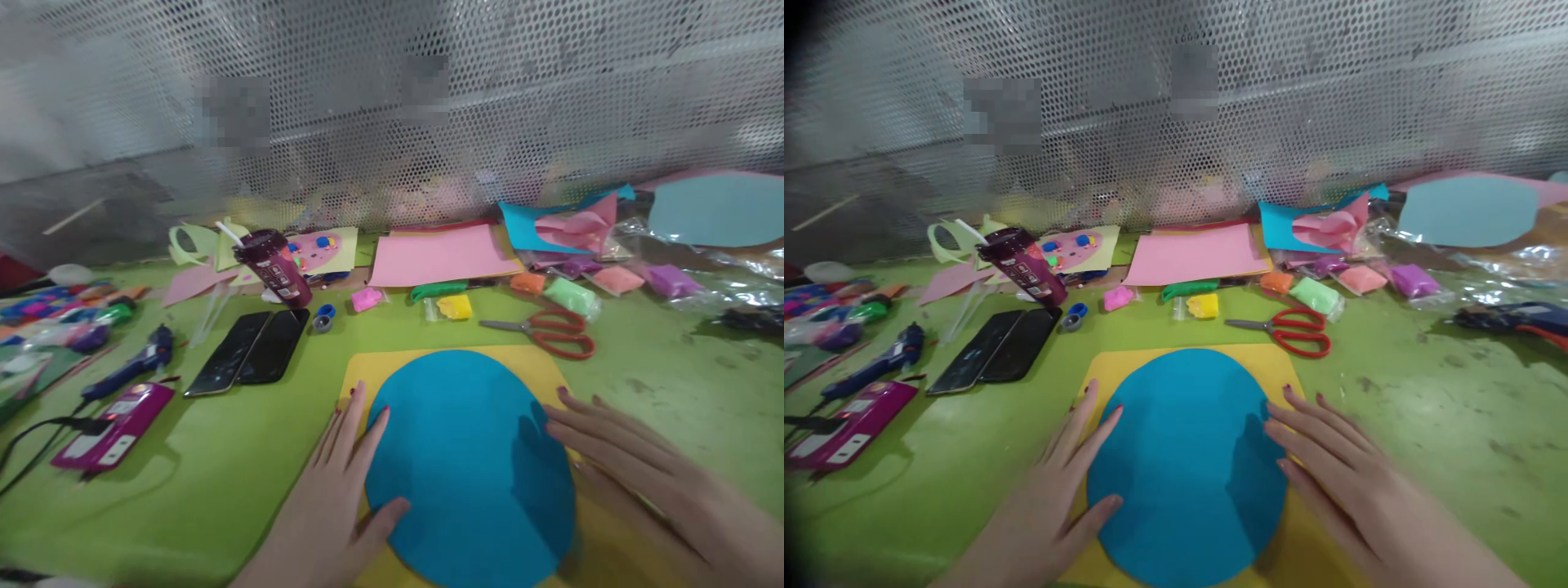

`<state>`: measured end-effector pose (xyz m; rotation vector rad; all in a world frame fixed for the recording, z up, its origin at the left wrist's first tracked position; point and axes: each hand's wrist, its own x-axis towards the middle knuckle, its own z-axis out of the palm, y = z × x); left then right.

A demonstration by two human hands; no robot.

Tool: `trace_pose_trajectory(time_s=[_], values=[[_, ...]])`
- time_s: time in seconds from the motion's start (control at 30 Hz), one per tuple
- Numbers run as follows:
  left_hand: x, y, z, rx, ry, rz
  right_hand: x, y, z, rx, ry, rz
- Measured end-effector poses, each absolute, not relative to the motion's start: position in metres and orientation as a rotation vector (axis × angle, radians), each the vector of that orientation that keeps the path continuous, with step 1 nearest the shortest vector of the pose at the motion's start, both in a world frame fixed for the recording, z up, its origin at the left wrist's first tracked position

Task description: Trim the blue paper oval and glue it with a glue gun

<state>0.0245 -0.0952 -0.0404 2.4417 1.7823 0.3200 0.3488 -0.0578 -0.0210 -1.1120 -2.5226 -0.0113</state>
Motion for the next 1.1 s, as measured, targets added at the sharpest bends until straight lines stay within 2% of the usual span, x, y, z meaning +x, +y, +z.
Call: trace_pose_trajectory(time_s=[0.3, 0.53, 0.8, 0.97, 1.1], values=[[0.02, -0.095, -0.051, 2.279, 1.847, 0.422, 0.339, -0.082, -0.028, -1.162, -2.354, -0.007], [0.019, -0.094, -0.049, 2.316, 1.775, 0.385, 0.338, -0.082, -0.023, -1.195, -2.308, 0.177], [0.022, -0.092, -0.046, 2.306, 1.792, 0.335, 0.333, -0.078, -0.035, -1.171, -2.522, 0.098], [0.028, -0.092, -0.037, 2.331, 1.745, 0.267, 0.326, -0.079, -0.016, -1.287, -2.505, 0.173], [0.035, -0.09, -0.034, 2.354, 1.692, 0.26, 0.318, -0.052, -0.007, -1.193, -2.692, 0.167]])
